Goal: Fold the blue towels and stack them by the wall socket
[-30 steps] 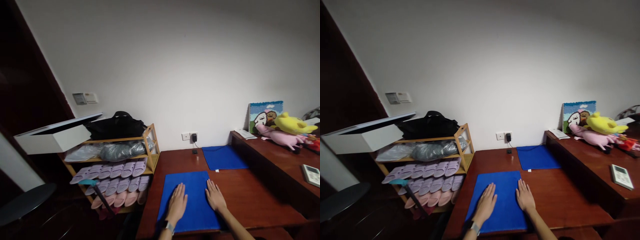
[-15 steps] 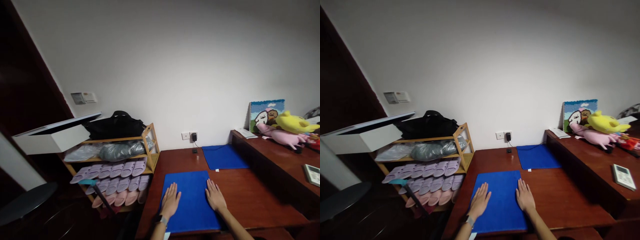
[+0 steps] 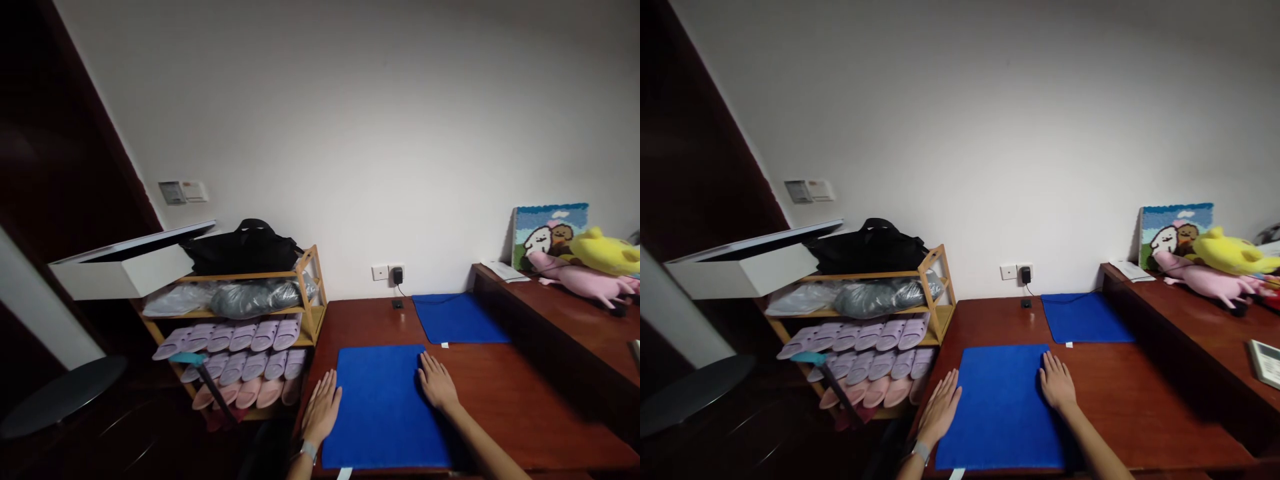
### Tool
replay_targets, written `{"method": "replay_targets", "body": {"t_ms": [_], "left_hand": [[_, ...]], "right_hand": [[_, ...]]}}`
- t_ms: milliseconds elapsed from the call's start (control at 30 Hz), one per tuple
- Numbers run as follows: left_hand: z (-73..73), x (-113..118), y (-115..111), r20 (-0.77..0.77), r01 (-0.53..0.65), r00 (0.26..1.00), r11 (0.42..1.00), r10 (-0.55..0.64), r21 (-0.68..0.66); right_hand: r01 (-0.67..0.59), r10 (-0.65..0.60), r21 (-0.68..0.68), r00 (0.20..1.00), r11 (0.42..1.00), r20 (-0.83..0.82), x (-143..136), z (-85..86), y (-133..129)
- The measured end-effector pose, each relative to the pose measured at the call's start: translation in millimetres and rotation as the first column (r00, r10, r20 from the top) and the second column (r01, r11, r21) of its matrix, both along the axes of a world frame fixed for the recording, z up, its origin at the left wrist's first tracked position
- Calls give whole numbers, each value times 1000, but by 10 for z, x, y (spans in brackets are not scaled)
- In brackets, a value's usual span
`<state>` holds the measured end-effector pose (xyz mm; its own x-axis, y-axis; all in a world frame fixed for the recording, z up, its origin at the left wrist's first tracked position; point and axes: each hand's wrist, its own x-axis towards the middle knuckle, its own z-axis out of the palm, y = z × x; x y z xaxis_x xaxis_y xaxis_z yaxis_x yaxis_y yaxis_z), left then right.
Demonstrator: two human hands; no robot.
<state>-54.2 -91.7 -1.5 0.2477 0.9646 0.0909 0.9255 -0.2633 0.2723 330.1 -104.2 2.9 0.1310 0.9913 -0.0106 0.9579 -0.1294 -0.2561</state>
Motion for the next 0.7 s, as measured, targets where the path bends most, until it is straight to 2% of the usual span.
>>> {"method": "replay_targets", "body": {"t_ms": [167,333,433,467,533,700], "left_hand": [[-47,-27,7,11,2,1000,1000,-2,27],[-63,-95,22,30,-4,1000,1000,4,13],[-3,17,33,17,-40,999,999,40,21],[29,136,32,12,-40,999,998,39,41],[98,526,19,14,19,1000,996,-20,83],[176,1922,-35,119,339,931,939,-344,61]], "right_hand": [[-37,36,-45,999,998,-22,40,-6,272],[-21,21,-14,999,1000,-25,40,-126,298],[-21,21,0,999,1000,-34,36,-146,293],[-23,23,3,999,1000,-33,35,-143,293],[-28,28,3,999,1000,-31,33,-127,290],[-51,51,-7,999,999,5,54,-82,257]]}}
